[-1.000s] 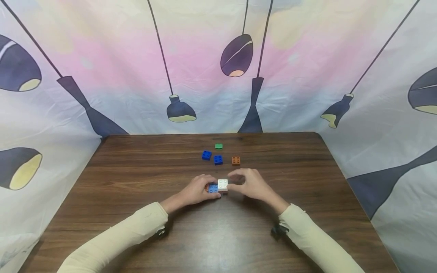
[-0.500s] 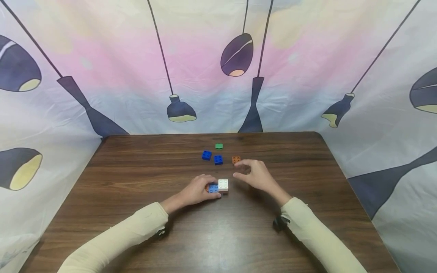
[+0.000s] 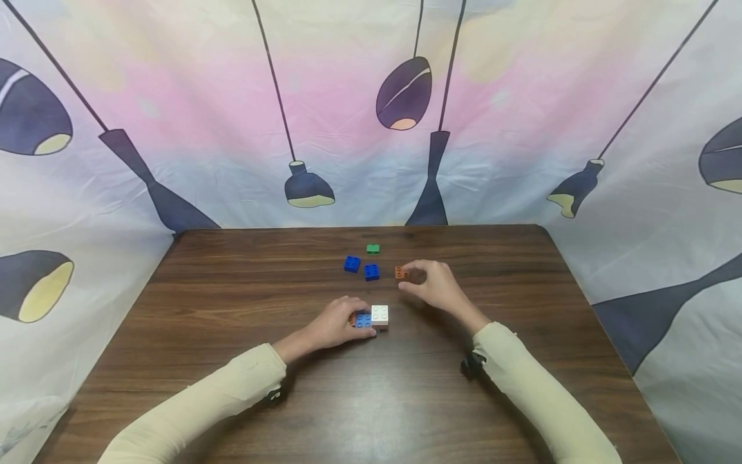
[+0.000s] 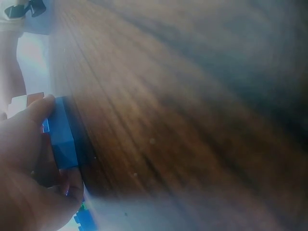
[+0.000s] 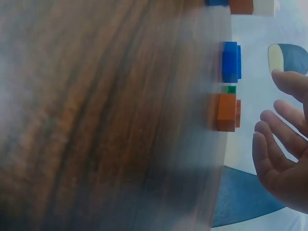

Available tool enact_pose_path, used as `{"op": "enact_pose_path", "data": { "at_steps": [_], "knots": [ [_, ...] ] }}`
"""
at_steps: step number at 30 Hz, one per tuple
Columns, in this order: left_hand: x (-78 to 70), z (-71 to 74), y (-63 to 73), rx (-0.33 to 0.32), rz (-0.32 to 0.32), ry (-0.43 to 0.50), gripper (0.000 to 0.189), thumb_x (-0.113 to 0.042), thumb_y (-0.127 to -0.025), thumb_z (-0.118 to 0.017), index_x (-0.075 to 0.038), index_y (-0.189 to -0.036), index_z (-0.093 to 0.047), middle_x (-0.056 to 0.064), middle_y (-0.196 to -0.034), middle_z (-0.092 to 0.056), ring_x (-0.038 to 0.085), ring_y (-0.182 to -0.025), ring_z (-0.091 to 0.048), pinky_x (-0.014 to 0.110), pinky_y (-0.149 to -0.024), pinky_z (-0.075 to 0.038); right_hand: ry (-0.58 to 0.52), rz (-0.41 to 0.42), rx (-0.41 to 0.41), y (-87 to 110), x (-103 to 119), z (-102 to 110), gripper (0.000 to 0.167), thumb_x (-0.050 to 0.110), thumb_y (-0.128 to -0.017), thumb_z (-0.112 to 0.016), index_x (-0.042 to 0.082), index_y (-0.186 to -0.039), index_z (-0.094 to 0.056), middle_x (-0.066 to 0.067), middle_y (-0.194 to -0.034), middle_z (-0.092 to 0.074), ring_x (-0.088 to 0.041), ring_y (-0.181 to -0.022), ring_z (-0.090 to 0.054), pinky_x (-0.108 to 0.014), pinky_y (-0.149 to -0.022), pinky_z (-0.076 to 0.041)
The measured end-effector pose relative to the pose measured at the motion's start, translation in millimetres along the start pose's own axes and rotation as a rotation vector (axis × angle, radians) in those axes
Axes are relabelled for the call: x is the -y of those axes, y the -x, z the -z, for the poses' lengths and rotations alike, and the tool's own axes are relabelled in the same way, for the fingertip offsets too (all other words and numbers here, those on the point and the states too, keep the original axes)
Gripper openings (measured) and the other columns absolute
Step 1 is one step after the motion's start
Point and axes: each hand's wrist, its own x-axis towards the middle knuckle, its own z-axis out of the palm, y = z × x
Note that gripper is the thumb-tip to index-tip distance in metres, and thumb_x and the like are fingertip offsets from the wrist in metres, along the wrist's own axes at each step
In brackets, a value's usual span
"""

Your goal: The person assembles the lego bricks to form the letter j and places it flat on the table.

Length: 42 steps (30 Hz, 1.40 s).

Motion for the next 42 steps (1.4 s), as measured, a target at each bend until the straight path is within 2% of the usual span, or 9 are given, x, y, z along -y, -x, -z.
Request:
{"op": "enact_pose_path", "data": {
  "at_steps": [11,28,42],
  "knots": [
    [0.2,0.3,-0.4,0.001,-0.012,0.011,0.046,-0.042,-0.089,-0.079,-0.012,-0.122,-0.070,0.002,-0.117,-0.072,0.015,-0.099,-0.061,0.030,-0.085,-0.050,0.001,-0.032,0.019,-18.6,-10,-3,0.044,0.031,-0.088,-0.083,0.008,-0.123,-0.072,-0.011,-0.125,-0.072,-0.033,-0.122,-0.063,-0.053,-0.100,-0.050],
    [0.2,0.2,-0.9,0.002,-0.015,-0.001,0.046,-0.043,-0.088,-0.079,-0.013,-0.122,-0.071,0.000,-0.115,-0.072,0.012,-0.095,-0.059,0.029,-0.082,-0.048,0.024,-0.072,0.068,-28.6,-21,-15,0.049,0.029,-0.087,-0.084,0.008,-0.128,-0.069,-0.013,-0.125,-0.071,-0.034,-0.118,-0.064,-0.053,-0.097,-0.051],
    [-0.8,0.6,-0.1,0.004,-0.010,-0.013,0.046,-0.042,-0.088,-0.079,-0.013,-0.123,-0.070,0.000,-0.116,-0.072,0.014,-0.099,-0.060,0.032,-0.086,-0.048,0.051,-0.113,0.098,-31.9,-21,-15,0.049,0.025,-0.087,-0.083,0.008,-0.130,-0.068,-0.014,-0.124,-0.071,-0.032,-0.112,-0.065,-0.051,-0.095,-0.052]
  ]
}}
